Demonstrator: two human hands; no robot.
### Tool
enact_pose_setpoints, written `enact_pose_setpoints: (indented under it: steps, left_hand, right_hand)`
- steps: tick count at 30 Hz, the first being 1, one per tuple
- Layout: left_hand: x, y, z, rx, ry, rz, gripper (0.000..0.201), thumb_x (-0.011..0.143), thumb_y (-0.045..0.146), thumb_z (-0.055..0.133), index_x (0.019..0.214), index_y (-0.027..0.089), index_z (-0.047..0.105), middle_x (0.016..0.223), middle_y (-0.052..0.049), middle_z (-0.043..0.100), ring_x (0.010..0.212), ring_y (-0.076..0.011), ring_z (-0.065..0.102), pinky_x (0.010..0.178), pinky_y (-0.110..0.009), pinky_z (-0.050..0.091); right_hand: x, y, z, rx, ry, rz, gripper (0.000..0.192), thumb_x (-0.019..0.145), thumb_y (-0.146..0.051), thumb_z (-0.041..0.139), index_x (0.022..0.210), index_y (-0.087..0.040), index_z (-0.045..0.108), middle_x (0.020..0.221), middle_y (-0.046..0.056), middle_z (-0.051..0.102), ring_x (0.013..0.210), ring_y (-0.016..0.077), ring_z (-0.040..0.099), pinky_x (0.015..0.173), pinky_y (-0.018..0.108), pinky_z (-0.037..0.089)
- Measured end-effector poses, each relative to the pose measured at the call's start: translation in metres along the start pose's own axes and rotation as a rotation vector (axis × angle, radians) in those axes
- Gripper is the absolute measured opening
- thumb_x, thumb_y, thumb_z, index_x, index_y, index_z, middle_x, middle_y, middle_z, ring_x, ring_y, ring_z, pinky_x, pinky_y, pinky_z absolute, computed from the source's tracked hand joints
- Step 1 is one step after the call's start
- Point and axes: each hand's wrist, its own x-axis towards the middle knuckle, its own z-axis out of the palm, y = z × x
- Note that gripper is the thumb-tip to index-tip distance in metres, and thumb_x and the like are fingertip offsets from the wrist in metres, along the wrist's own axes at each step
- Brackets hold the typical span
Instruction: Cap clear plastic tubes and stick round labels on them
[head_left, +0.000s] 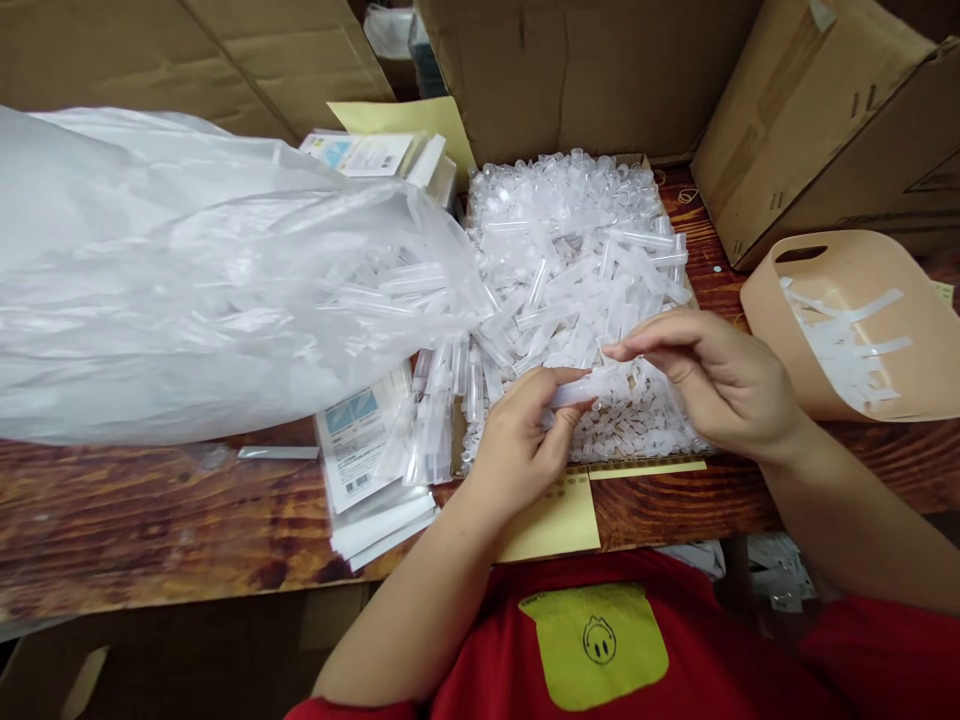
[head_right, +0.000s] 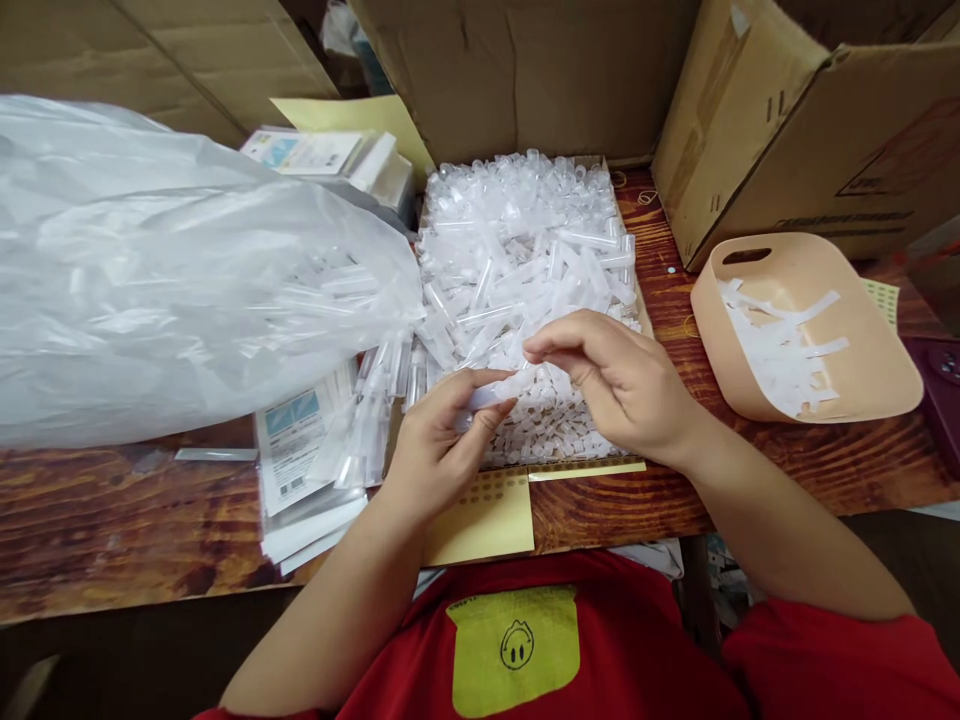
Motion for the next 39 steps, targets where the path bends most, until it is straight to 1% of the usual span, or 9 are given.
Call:
enact_pose_setpoints:
  steps: [3,5,10,17,21,26,31,35,39]
  left_hand:
    - [0.0,0.0,0.0,-0.039,-0.007,-0.01,0.016,0.098,0.018,0.06,0.112,0.018,0.068,0.101,-0.005,0.076,0.092,-0.0176,0.071,0.083,-0.03,0.056]
    - [0.0,0.001,-0.001,-0.073,-0.011,0.018,0.016,0.098,0.018,0.061,0.112,0.018,0.068,0.098,-0.005,0.076,0.09,-0.0168,0.071,0.082,-0.029,0.056]
    - [-0.001,0.003,-0.002,-0.07,-0.032,0.058,0.022,0.096,0.009,0.056,0.113,0.018,0.066,0.104,-0.006,0.076,0.094,-0.0162,0.071,0.085,-0.028,0.055]
    - [-0.005,-0.002,-0.001,0.15,-0.072,-0.049,0.025,0.093,0.012,0.051,0.114,0.017,0.063,0.107,-0.008,0.074,0.1,-0.021,0.07,0.088,-0.033,0.056]
    - [-0.005,-0.005,-0.001,0.157,-0.069,-0.044,0.026,0.092,0.012,0.05,0.114,0.015,0.064,0.105,-0.009,0.074,0.098,-0.0217,0.07,0.086,-0.033,0.056]
    - [-0.002,0.002,-0.006,0.049,-0.13,0.001,0.022,0.098,0.018,0.054,0.116,0.015,0.065,0.106,-0.009,0.075,0.098,-0.0208,0.071,0.088,-0.032,0.056]
    - [-0.002,0.009,-0.011,-0.076,-0.159,0.073,0.028,0.105,0.029,0.051,0.128,0.018,0.062,0.12,-0.01,0.074,0.106,-0.0202,0.071,0.093,-0.032,0.056]
    - [-0.003,0.007,-0.008,-0.049,-0.074,0.095,0.023,0.106,0.026,0.05,0.12,0.017,0.066,0.105,-0.008,0.075,0.095,-0.0178,0.07,0.086,-0.029,0.056]
    - [-0.004,0.003,-0.005,0.055,0.008,0.148,0.019,0.105,0.024,0.052,0.116,0.015,0.065,0.1,-0.008,0.075,0.09,-0.0172,0.07,0.08,-0.028,0.055]
  right_hand:
    - [-0.004,0.0,0.006,0.184,0.056,0.071,0.02,0.103,-0.017,0.056,0.115,-0.031,0.065,0.114,0.001,0.075,0.119,0.0207,0.07,0.108,0.044,0.056]
    - [-0.005,0.002,0.01,0.177,0.01,0.036,0.018,0.103,-0.018,0.059,0.115,-0.03,0.063,0.116,0.001,0.077,0.128,0.0221,0.066,0.113,0.047,0.051]
    - [-0.004,0.006,0.013,0.014,-0.114,-0.135,0.017,0.102,-0.014,0.061,0.114,-0.026,0.061,0.118,0.0,0.078,0.129,0.0213,0.064,0.115,0.045,0.044]
    - [-0.008,0.0,0.013,-0.443,-0.121,-0.386,0.022,0.097,-0.004,0.061,0.113,-0.02,0.065,0.125,0.008,0.075,0.125,0.0245,0.067,0.111,0.049,0.046]
    - [-0.009,0.004,0.017,-0.202,-0.106,-0.228,0.025,0.096,-0.006,0.065,0.113,-0.024,0.068,0.117,0.004,0.078,0.12,0.0215,0.071,0.1,0.042,0.055]
    - [-0.007,0.014,0.014,0.19,-0.08,0.057,0.018,0.09,-0.014,0.076,0.099,-0.03,0.077,0.105,-0.002,0.081,0.115,0.0219,0.073,0.108,0.041,0.051]
    - [-0.001,0.02,0.012,0.534,-0.001,0.236,0.014,0.077,-0.025,0.091,0.086,-0.031,0.082,0.086,-0.002,0.079,0.085,0.0161,0.075,0.078,0.03,0.061]
    - [0.0,0.02,0.017,0.549,0.048,0.236,0.013,0.076,-0.025,0.091,0.083,-0.03,0.082,0.086,-0.001,0.078,0.084,0.0153,0.074,0.078,0.029,0.06]
    - [-0.002,0.015,0.024,0.422,0.125,0.188,0.015,0.077,-0.018,0.088,0.08,-0.029,0.08,0.087,-0.001,0.079,0.09,0.0173,0.073,0.088,0.035,0.059]
